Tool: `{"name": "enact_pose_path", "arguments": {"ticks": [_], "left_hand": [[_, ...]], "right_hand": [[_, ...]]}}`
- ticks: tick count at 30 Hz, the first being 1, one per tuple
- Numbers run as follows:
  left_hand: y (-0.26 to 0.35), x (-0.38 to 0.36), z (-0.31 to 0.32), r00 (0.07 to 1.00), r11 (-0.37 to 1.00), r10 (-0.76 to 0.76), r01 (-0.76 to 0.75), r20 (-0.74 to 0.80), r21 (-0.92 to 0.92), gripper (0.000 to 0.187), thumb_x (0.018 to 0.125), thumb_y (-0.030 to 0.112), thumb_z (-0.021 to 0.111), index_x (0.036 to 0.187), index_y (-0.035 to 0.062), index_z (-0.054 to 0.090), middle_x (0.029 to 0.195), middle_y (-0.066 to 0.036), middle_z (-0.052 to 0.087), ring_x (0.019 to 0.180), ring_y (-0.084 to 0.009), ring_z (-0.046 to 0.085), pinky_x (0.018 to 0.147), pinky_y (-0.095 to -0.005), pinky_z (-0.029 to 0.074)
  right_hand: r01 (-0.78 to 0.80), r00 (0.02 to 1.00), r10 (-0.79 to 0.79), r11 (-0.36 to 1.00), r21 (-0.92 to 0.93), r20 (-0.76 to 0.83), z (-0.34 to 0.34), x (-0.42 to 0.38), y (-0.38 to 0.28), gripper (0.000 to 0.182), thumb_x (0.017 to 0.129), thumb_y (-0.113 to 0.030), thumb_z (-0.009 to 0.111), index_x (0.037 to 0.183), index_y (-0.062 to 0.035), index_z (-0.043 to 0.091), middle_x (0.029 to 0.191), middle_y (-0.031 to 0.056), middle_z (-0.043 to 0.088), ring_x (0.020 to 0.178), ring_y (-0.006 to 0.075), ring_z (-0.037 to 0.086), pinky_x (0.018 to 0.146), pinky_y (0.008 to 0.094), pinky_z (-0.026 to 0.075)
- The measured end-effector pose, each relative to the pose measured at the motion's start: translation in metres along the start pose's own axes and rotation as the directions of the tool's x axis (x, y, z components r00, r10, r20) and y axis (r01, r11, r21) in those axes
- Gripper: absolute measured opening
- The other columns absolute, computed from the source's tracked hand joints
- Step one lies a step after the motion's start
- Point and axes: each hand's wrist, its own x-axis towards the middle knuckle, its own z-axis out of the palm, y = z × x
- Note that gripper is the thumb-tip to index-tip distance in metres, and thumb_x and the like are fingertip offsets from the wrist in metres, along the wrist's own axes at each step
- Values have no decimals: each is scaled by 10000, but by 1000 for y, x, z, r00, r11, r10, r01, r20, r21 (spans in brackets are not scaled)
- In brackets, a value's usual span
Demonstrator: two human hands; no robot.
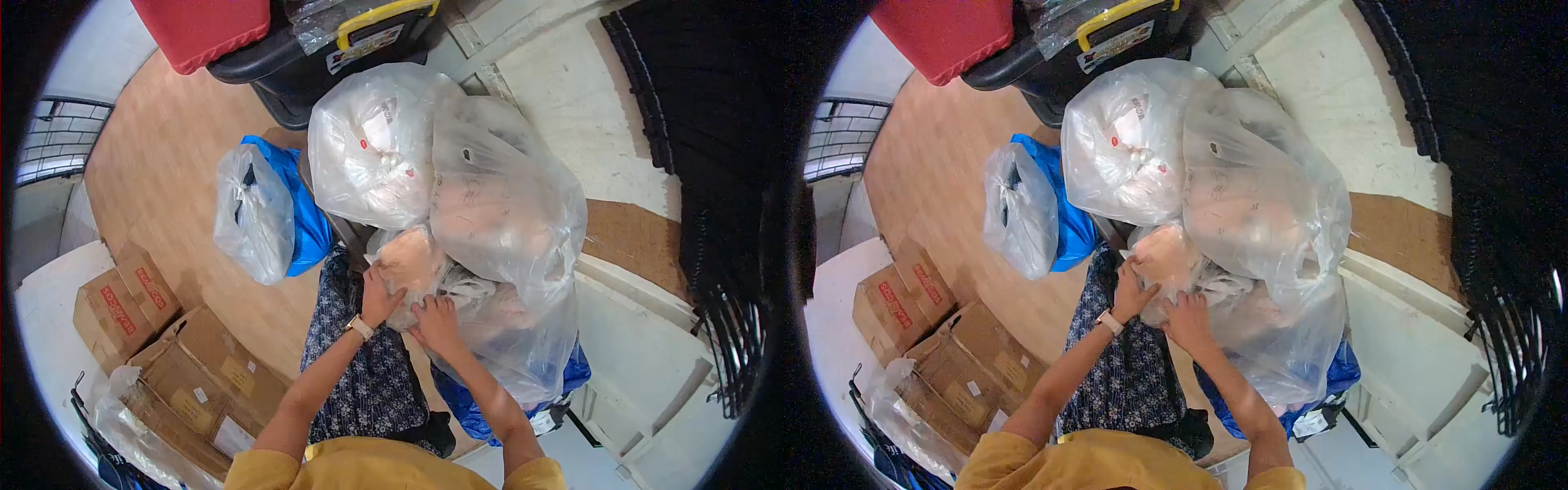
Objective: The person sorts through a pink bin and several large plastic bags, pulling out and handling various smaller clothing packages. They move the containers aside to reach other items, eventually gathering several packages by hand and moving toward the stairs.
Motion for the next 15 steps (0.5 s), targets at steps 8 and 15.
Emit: {"name": "enact_pose_path", "arguments": {"ticks": [8, 15], "left_hand": [[51, 29, -56, 998, 977, 21, -35, 67, 208, 472, 720, 182, 610, 1100, -24, 421, 1043, -211, 483, 1017, -365, 427, 900, -402, 340], [74, 196, -109, 712, 390, 701, -429, 39, 815, 252, 778, 123, 428, 971, -2, 531, 927, -156, 572, 960, -277, 505, 854, -395, 350]], "right_hand": [[-327, 943, 330, 943, 64, -48, -11, 27, 7, 347, 655, -239, 638, 949, -71, 564, 948, 103, 549, 931, 245, 504, 822, 439, 344], [-324, 924, 319, 946, 11, -209, -1, 67, 27, 279, 632, -196, 592, 867, -46, 582, 904, 131, 585, 870, 275, 559, 801, 424, 387]]}}
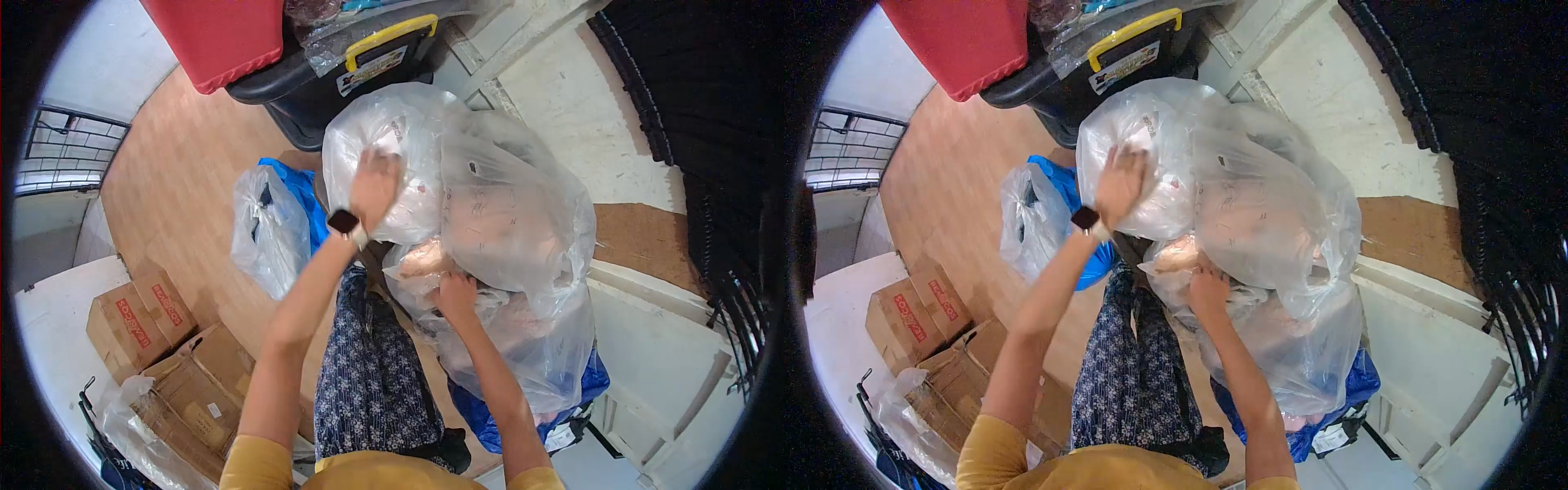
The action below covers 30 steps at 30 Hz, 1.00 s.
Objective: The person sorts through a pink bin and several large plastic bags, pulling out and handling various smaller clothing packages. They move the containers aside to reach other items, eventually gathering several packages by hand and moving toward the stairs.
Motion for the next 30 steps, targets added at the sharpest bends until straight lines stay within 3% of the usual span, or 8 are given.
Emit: {"name": "enact_pose_path", "arguments": {"ticks": [3, 6, 11, 14, 21, 24, 26, 30], "left_hand": [[-39, 28, 4, 842, 979, -174, 93, 510, 180, 300, 798, 116, 397, 1034, -15, 530, 984, -159, 565, 884, -218, 523, 766, -317, 353], [-41, 33, 33, 960, 937, -216, 154, 176, 314, 339, 814, 108, 379, 1101, -26, 498, 1133, -175, 484, 933, -218, 493, 771, -327, 348], [-59, 55, 54, 894, 929, -365, 329, 261, 171, 565, 734, 395, 509, 1116, -19, 456, 1197, -153, 436, 1096, -273, 360, 843, -414, 298], [-69, 75, 32, 793, 903, -405, 426, 455, 62, 562, 697, 411, 558, 1093, 20, 483, 1120, -132, 496, 1092, -268, 361, 843, -423, 291], [-47, 47, 10, 973, 952, -227, 230, 35, -202, 217, 660, 121, 609, 866, 54, 598, 918, -90, 578, 929, -245, 502, 868, -462, 292], [-20, 24, -21, 994, 951, -106, 94, -24, -293, 153, 655, 62, 597, 804, 26, 585, 961, -96, 581, 947, -209, 536, 907, -463, 276], [-2, 10, -41, 995, 937, -88, 68, -43, -344, 160, 646, 48, 601, 801, 17, 581, 972, -93, 580, 977, -206, 527, 907, -452, 283], [13, -2, -40, 998, 869, -54, 38, -19, -494, 152, 644, 45, 573, 784, -12, 579, 1012, -106, 569, 1029, -223, 498, 896, -414, 313]], "right_hand": [[-29, 989, 19, 997, 67, 148, -13, 1, -1, 299, 627, -213, 602, 869, -38, 592, 918, 142, 576, 880, 285, 559, 815, 435, 384], [-46, 978, 33, 997, 60, 204, -15, -7, 5, 433, 624, -227, 608, 1005, -30, 544, 999, 160, 538, 938, 304, 527, 816, 447, 376], [126, 980, -139, 988, 95, 144, -41, -21, 7, 794, 625, -341, 656, 1263, -41, 290, 1105, 183, 451, 1043, 339, 436, 839, 457, 349], [153, 982, -171, 967, 203, 74, -56, -20, 2, 757, 654, -374, 660, 1247, -36, 332, 1123, 185, 446, 1029, 334, 444, 858, 450, 340], [163, 986, -122, 849, 503, -114, -92, 37, -18, 497, 762, -289, 605, 1143, -10, 450, 1050, 175, 510, 951, 290, 509, 828, 373, 385], [195, 963, 50, 544, 816, -263, -96, 75, -28, 422, 798, -298, 566, 1110, -24, 488, 950, 151, 563, 844, 243, 556, 738, 308, 422], [1, 962, 265, 230, 973, -64, -99, 102, -33, 436, 804, -332, 561, 1092, -11, 500, 863, 156, 573, 723, 228, 558, 662, 287, 439], [-106, 953, 300, 189, 976, 46, -110, 148, -45, 457, 790, -350, 575, 1097, -19, 502, 859, 167, 568, 739, 230, 551, 674, 290, 431]]}}
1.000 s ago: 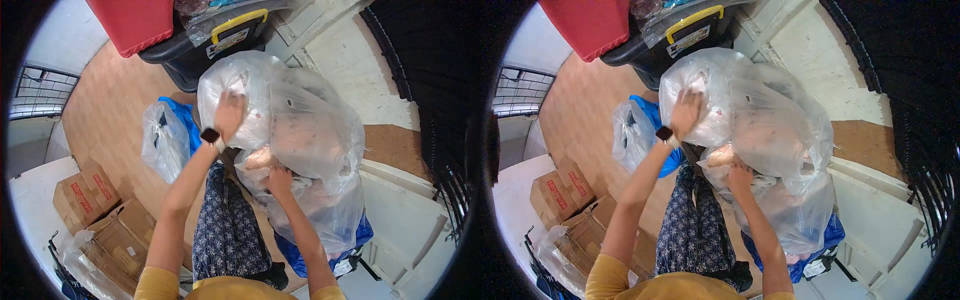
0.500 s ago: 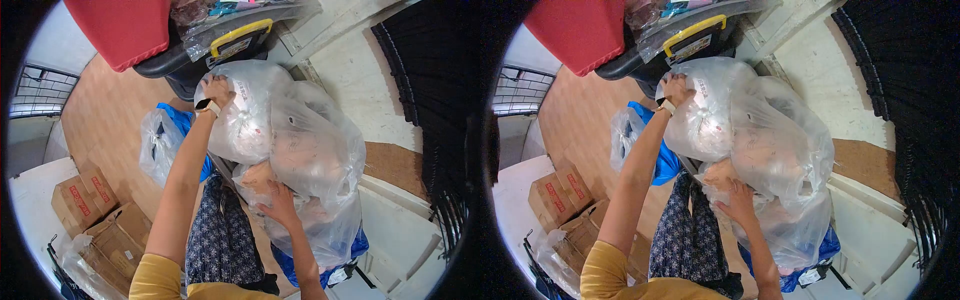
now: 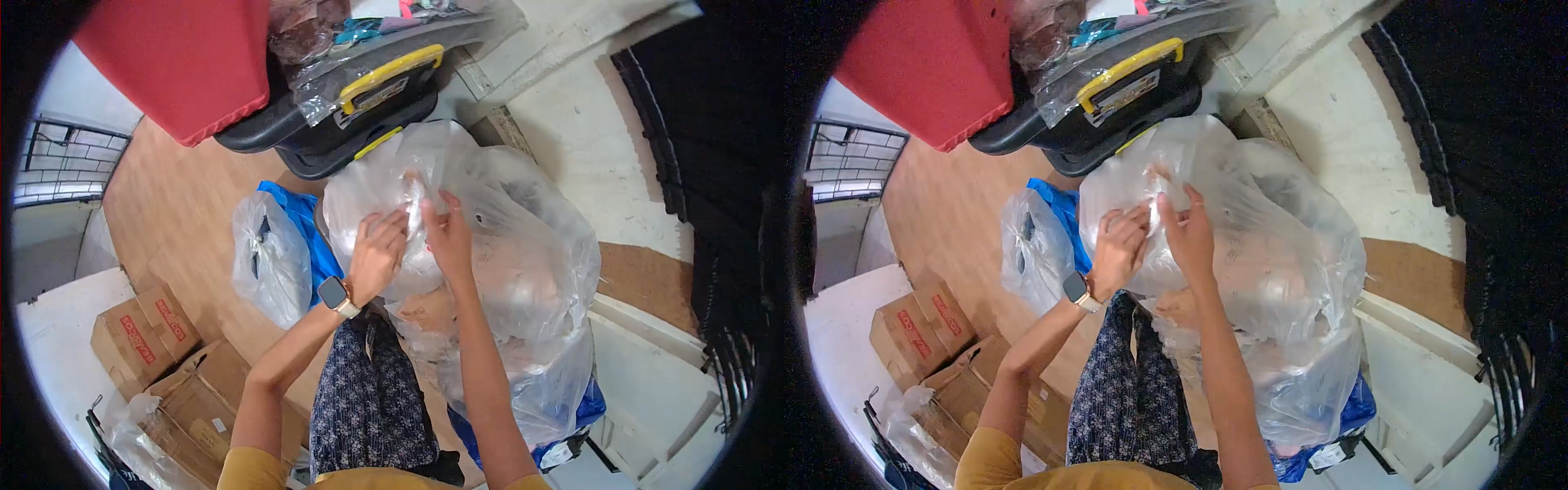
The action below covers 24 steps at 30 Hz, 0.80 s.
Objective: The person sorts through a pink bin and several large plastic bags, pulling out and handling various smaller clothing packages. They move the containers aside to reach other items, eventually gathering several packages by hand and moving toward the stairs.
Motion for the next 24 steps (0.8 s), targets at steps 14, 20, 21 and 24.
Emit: {"name": "enact_pose_path", "arguments": {"ticks": [14, 20, 21, 24], "left_hand": [[-21, 3, -26, 992, 969, -94, 72, 84, 234, 343, 714, 357, 601, 886, 66, 544, 827, -45, 509, 761, -182, 472, 633, -315, 331], [-42, 3, -25, 934, 928, -352, 340, 60, 153, 385, 672, 337, 669, 845, 25, 524, 795, -110, 518, 780, -253, 492, 701, -351, 356], [-51, 3, -27, 836, 846, -533, 529, 134, 65, 546, 651, 395, 677, 985, 2, 500, 886, -116, 532, 832, -261, 499, 747, -364, 363], [-65, 1, -39, 838, 544, -401, 543, 370, -639, 711, 655, 470, 653, 1137, -3, 429, 1006, -102, 516, 872, -242, 497, 759, -353, 364]], "right_hand": [[14, 983, 4, 995, 99, -185, -4, 56, 9, 153, 780, -74, 558, 914, -6, 531, 732, 9, 526, 572, 76, 447, 467, 206, 355], [-104, 977, 148, 960, 260, -153, -7, 89, -26, 197, 771, -67, 560, 959, -19, 528, 761, 13, 542, 544, 60, 450, 438, 199, 333], [-31, 999, 36, 991, 131, -36, -16, 73, -29, 185, 768, -62, 562, 948, -20, 544, 753, 3, 544, 559, 54, 447, 452, 199, 342], [107, 987, -102, 994, -35, 125, -52, 26, -21, 189, 749, 27, 538, 924, -36, 567, 804, -11, 545, 577, 45, 446, 478, 196, 362]]}}
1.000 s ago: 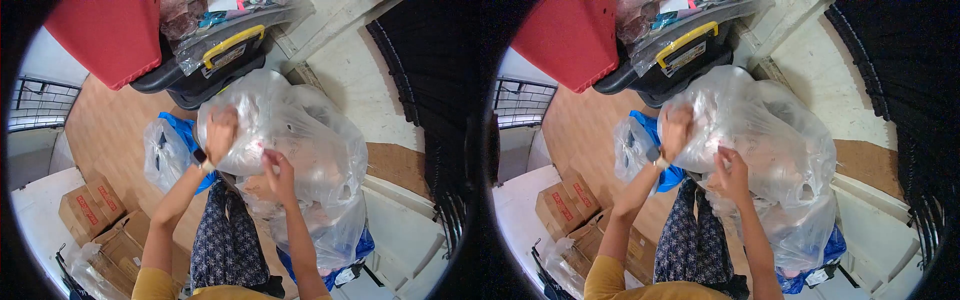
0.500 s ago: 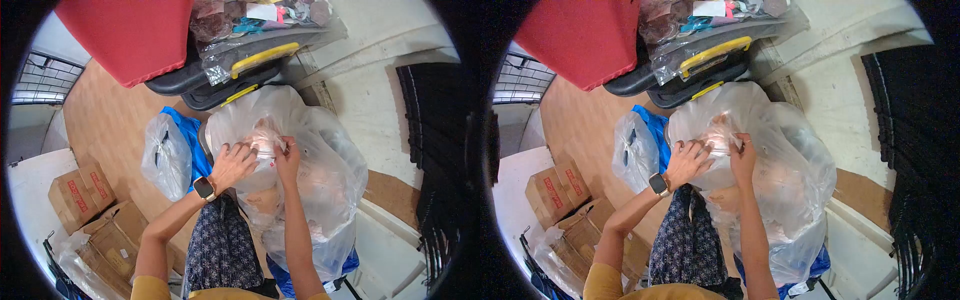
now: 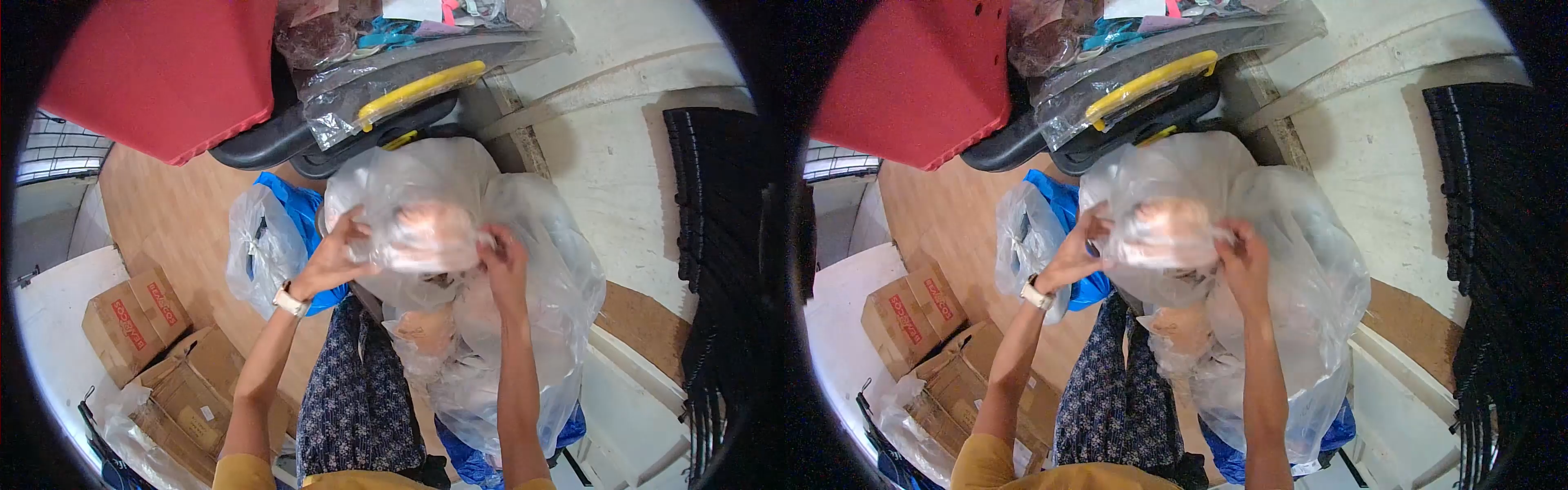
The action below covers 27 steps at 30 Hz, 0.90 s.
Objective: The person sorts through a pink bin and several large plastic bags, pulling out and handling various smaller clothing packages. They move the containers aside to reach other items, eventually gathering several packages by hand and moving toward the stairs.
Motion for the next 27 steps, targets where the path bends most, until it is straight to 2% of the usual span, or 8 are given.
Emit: {"name": "enact_pose_path", "arguments": {"ticks": [1, 4, 6, 8, 13, 15, 19, 27], "left_hand": [[-5, -4, -6, 984, 993, -36, 56, 176, -107, 709, 660, 350, 700, 1195, 9, 385, 1080, -128, 463, 980, -285, 464, 933, -356, 325], [25, -18, 4, 976, 992, 59, -80, 208, 98, 662, 647, 292, 724, 1176, 39, 417, 1089, -133, 444, 1046, -262, 412, 921, -352, 321], [19, -34, 14, 977, 992, 61, -82, 206, 95, 602, 639, 266, 738, 1120, 47, 451, 1136, -162, 407, 1088, -276, 368, 921, -366, 310], [28, -52, 32, 997, 960, 69, -71, 15, 271, 507, 650, 262, 732, 1026, 41, 473, 1187, -193, 357, 1104, -319, 359, 919, -385, 304], [9, -69, 59, 994, 952, 88, -66, -60, 300, 336, 671, 176, 715, 834, 48, 450, 1264, -221, 286, 1160, -371, 336, 909, -398, 332], [-1, -77, 59, 996, 936, 70, -48, -51, 348, 320, 673, 157, 709, 829, 45, 454, 1257, -217, 302, 1143, -369, 356, 897, -392, 346], [-22, -97, 59, 998, 911, -41, 58, -50, 409, 271, 667, 94, 688, 809, 35, 464, 1208, -210, 381, 1075, -373, 416, 861, -391, 384], [-25, -118, 79, 999, 896, 33, -15, -33, 443, 252, 641, 38, 670, 808, 36, 480, 1154, -194, 439, 1031, -359, 453, 850, -394, 391]], "right_hand": [[-21, 999, 20, 1000, 14, 27, -7, -15, 2, 222, 728, 73, 511, 914, -36, 565, 822, -5, 533, 606, 52, 456, 493, 194, 372], [-32, 997, 29, 998, 55, 70, -14, -57, 7, 249, 685, 127, 479, 866, -22, 560, 835, 13, 506, 673, 77, 470, 527, 202, 392], [-18, 997, 12, 997, 77, 78, -19, -76, 12, 235, 662, 135, 474, 828, -9, 557, 830, 24, 490, 710, 95, 474, 547, 211, 402], [60, 986, -61, 998, 9, 153, -24, -93, 34, 259, 635, 175, 440, 772, -15, 548, 854, 43, 474, 787, 130, 480, 642, 228, 410], [64, 994, -55, 993, -102, 95, -10, -107, 45, 298, 608, 196, 393, 739, -26, 542, 837, 64, 491, 779, 167, 506, 682, 233, 388], [95, 989, -65, 967, -237, 132, -6, -109, 37, 289, 592, 192, 394, 723, -21, 540, 826, 85, 514, 756, 190, 517, 680, 238, 390], [63, 992, -39, 978, -200, 124, 4, -122, 46, 274, 589, 182, 396, 712, -17, 538, 813, 100, 528, 735, 213, 528, 670, 242, 393], [-13, 1000, 13, 986, -166, -3, -5, -152, 79, 341, 574, 190, 356, 739, -42, 544, 771, 84, 541, 710, 210, 547, 622, 240, 403]]}}
